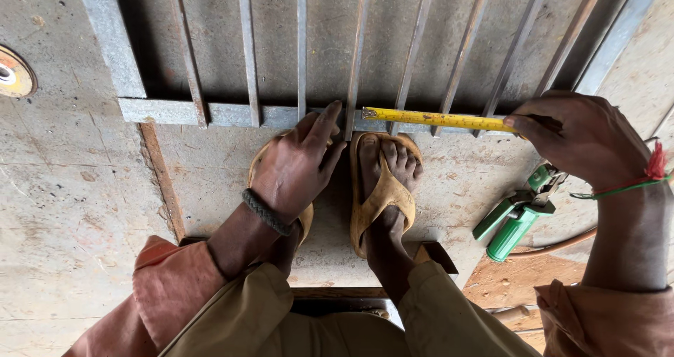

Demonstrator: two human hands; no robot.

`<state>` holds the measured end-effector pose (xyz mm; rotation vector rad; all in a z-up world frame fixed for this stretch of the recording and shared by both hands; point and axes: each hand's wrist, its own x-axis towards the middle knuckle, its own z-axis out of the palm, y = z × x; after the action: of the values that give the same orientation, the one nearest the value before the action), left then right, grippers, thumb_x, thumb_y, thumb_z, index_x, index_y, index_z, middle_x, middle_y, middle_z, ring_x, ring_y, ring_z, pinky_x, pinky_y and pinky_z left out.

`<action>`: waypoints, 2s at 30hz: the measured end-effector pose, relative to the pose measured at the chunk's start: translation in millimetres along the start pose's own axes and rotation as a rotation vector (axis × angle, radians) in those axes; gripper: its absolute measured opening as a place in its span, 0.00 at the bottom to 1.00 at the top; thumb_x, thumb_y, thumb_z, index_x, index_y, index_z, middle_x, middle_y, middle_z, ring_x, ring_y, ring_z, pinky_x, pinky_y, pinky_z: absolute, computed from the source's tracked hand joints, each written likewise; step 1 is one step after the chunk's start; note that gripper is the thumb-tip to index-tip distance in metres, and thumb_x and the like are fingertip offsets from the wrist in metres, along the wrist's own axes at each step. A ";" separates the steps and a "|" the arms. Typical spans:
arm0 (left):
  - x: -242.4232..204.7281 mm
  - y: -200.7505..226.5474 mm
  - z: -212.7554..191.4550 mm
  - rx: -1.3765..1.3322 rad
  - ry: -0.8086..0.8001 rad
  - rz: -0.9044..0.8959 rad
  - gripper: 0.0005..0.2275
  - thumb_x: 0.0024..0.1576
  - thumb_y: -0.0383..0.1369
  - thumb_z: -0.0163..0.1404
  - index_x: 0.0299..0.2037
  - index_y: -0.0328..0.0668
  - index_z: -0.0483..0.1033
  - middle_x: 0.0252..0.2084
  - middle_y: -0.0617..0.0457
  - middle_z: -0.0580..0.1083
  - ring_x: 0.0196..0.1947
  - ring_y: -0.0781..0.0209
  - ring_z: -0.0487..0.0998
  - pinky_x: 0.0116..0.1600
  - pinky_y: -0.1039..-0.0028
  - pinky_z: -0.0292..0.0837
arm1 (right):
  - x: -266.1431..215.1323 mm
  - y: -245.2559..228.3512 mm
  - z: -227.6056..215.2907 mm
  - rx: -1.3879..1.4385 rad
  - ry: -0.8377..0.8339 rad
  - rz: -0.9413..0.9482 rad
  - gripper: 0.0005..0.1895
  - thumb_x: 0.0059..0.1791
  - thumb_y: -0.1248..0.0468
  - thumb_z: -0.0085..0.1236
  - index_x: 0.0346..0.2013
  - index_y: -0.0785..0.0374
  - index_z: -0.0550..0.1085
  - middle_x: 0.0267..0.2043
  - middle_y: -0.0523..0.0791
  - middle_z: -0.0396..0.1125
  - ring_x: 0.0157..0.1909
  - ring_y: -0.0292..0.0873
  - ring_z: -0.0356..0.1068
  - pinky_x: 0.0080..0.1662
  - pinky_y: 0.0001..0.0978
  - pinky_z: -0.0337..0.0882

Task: The person measures the spacing between vertical metal bars on a rectangular frame using a yellow tape measure and a pencil. After marking the measurements, the person lifts the metal bars from the frame and carries them to a nearby pile on the ground.

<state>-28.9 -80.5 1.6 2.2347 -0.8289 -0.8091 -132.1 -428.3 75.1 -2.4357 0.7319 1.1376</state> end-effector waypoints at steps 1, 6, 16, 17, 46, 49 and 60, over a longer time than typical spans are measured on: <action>1.6 1.6 -1.2 -0.010 0.003 -0.007 0.23 0.61 0.33 0.55 0.66 0.36 0.67 0.43 0.45 0.78 0.32 0.49 0.83 0.34 0.63 0.81 | 0.7 0.6 1.0 -0.012 0.030 -0.049 0.13 0.53 0.54 0.59 0.43 0.58 0.82 0.31 0.47 0.73 0.28 0.47 0.73 0.33 0.41 0.71; 5.5 7.7 -2.6 -0.023 0.024 0.016 0.23 0.60 0.31 0.55 0.66 0.37 0.67 0.45 0.46 0.77 0.35 0.49 0.82 0.37 0.64 0.81 | 4.2 5.7 9.3 -0.004 0.122 -0.206 0.12 0.53 0.55 0.59 0.44 0.57 0.82 0.35 0.49 0.74 0.34 0.53 0.73 0.38 0.45 0.72; 6.2 2.6 4.7 -0.011 -0.004 0.036 0.23 0.61 0.29 0.55 0.66 0.37 0.67 0.45 0.47 0.77 0.34 0.53 0.83 0.37 0.67 0.82 | 9.9 6.0 11.7 -0.043 0.066 -0.169 0.11 0.54 0.56 0.59 0.43 0.57 0.82 0.32 0.48 0.74 0.31 0.50 0.73 0.37 0.44 0.72; 5.7 2.4 4.8 -0.009 -0.005 0.037 0.23 0.61 0.29 0.55 0.66 0.36 0.67 0.45 0.47 0.77 0.34 0.53 0.83 0.37 0.67 0.82 | 10.2 4.9 11.4 -0.051 0.060 -0.164 0.11 0.54 0.56 0.58 0.43 0.57 0.82 0.32 0.48 0.74 0.30 0.50 0.73 0.37 0.43 0.72; 17.7 66.8 -74.8 0.131 -0.090 0.237 0.13 0.57 0.32 0.58 0.51 0.41 0.79 0.42 0.48 0.78 0.38 0.53 0.81 0.47 0.56 0.72 | -59.1 -115.4 76.0 1.850 0.265 -0.079 0.10 0.58 0.66 0.53 0.44 0.74 0.76 0.37 0.45 0.73 0.37 0.35 0.73 0.41 0.30 0.79; 17.4 42.4 -85.0 0.351 -0.054 0.170 0.09 0.56 0.34 0.58 0.45 0.44 0.83 0.41 0.51 0.78 0.38 0.53 0.80 0.50 0.52 0.71 | -39.0 -114.8 106.9 1.869 0.181 -0.074 0.10 0.58 0.67 0.54 0.42 0.75 0.76 0.34 0.46 0.74 0.33 0.36 0.73 0.37 0.27 0.74; 24.9 15.9 -47.3 0.505 0.094 0.189 0.06 0.59 0.35 0.61 0.38 0.44 0.84 0.43 0.53 0.73 0.42 0.53 0.76 0.47 0.59 0.73 | -44.1 -61.2 148.1 1.048 0.449 0.019 0.07 0.54 0.69 0.55 0.45 0.65 0.78 0.32 0.43 0.77 0.26 0.32 0.72 0.28 0.23 0.72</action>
<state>14.6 -92.7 34.3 2.5443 -1.2874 -0.4320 -209.0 -289.9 24.5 -1.7280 1.1103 0.0693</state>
